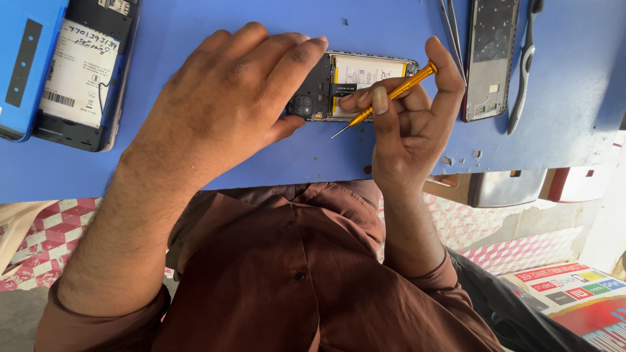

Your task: The person uses a screwdriver to remove screws from the back of a disassembled smartphone. They remove the camera module cover and set it aside, then continue unscrewing components around the battery area.

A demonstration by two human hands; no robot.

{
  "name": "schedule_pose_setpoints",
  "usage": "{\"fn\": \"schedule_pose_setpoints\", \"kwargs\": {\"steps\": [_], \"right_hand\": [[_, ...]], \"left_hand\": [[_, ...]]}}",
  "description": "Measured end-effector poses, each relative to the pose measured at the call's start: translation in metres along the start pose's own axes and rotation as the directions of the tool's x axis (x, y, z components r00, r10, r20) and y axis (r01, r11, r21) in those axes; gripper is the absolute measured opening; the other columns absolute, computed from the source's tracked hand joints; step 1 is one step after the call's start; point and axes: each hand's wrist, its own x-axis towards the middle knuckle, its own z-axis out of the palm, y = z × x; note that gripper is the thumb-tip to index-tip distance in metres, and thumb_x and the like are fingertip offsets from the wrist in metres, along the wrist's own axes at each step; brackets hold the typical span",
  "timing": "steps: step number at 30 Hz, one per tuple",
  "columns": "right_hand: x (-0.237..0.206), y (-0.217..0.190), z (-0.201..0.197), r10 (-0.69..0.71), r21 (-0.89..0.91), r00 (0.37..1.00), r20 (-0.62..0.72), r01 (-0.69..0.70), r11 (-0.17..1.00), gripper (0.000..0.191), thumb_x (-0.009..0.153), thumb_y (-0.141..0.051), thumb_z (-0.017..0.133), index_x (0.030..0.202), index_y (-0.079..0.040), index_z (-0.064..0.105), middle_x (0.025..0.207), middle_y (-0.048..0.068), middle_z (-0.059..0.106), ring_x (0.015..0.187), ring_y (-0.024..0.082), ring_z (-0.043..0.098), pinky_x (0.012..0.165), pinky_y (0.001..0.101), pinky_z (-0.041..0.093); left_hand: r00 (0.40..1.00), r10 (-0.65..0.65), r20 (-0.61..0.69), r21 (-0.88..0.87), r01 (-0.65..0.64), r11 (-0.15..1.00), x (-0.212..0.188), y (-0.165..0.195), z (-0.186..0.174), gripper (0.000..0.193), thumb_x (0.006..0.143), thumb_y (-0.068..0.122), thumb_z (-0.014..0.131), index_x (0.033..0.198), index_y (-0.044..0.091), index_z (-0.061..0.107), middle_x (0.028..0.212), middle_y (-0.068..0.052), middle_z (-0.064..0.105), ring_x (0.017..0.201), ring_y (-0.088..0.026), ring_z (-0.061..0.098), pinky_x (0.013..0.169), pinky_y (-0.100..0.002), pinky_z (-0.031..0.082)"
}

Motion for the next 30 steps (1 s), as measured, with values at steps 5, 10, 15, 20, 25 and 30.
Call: {"fn": "schedule_pose_setpoints", "kwargs": {"steps": [5,10,15,20,25,30], "right_hand": [[0.0,0.0,0.0,-0.054,0.025,0.997,0.052,0.053,0.998,0.059,0.118,0.004,0.058,0.16,-0.002,0.017,0.104,0.018,0.071,0.09,0.022,0.073,0.093,0.0321,0.062],[0.0,-0.002,0.002,0.015,-0.011,1.0,0.006,-0.015,1.0,0.062,0.111,0.004,0.056,0.159,-0.001,0.016,0.101,0.017,0.07,0.089,0.022,0.075,0.092,0.0328,0.065],[0.001,-0.007,0.006,0.031,0.008,1.0,0.004,-0.031,0.999,0.062,0.109,0.005,0.056,0.157,-0.001,0.016,0.103,0.017,0.071,0.089,0.021,0.075,0.091,0.0326,0.065],[0.0,-0.009,0.009,0.045,0.043,0.999,0.004,-0.045,0.998,0.063,0.11,0.006,0.056,0.159,0.0,0.017,0.103,0.018,0.072,0.09,0.021,0.074,0.093,0.032,0.064],[-0.001,-0.007,0.007,0.043,0.041,0.999,0.03,-0.044,0.998,0.062,0.109,0.006,0.055,0.157,0.0,0.017,0.102,0.018,0.071,0.09,0.021,0.075,0.092,0.0321,0.065],[-0.001,-0.004,0.006,0.0,0.036,0.997,0.076,-0.003,0.999,0.061,0.111,0.006,0.054,0.158,-0.001,0.015,0.102,0.019,0.071,0.092,0.021,0.075,0.093,0.0323,0.065]], "left_hand": [[0.998,-0.017,-0.063,0.02,0.018,1.0,0.004,0.003,-0.002,0.084,0.074,0.038,0.094,0.14,0.002,0.057,0.128,-0.009,0.066,0.113,-0.024,0.064,0.095,-0.042,0.054],[0.994,-0.051,-0.093,0.009,0.052,0.999,0.008,0.007,-0.002,0.082,0.068,0.04,0.097,0.13,-0.001,0.062,0.128,-0.008,0.057,0.108,-0.024,0.061,0.089,-0.04,0.054],[0.994,-0.092,-0.054,-0.03,0.09,0.995,0.012,0.008,-0.003,0.071,0.073,0.039,0.098,0.122,-0.002,0.068,0.127,-0.007,0.053,0.111,-0.022,0.06,0.095,-0.039,0.054],[0.995,-0.063,-0.075,0.032,0.066,0.997,0.014,0.008,-0.008,0.07,0.066,0.04,0.095,0.115,-0.004,0.07,0.122,-0.008,0.054,0.109,-0.023,0.061,0.091,-0.036,0.057],[0.997,-0.052,-0.051,0.018,0.053,0.998,0.016,0.008,-0.015,0.068,0.068,0.037,0.095,0.115,-0.005,0.07,0.121,-0.008,0.055,0.107,-0.023,0.063,0.089,-0.034,0.058],[0.999,-0.042,-0.023,0.053,0.043,0.998,0.017,0.011,-0.019,0.066,0.07,0.035,0.096,0.115,-0.005,0.07,0.118,-0.008,0.059,0.104,-0.023,0.065,0.085,-0.034,0.059]]}}
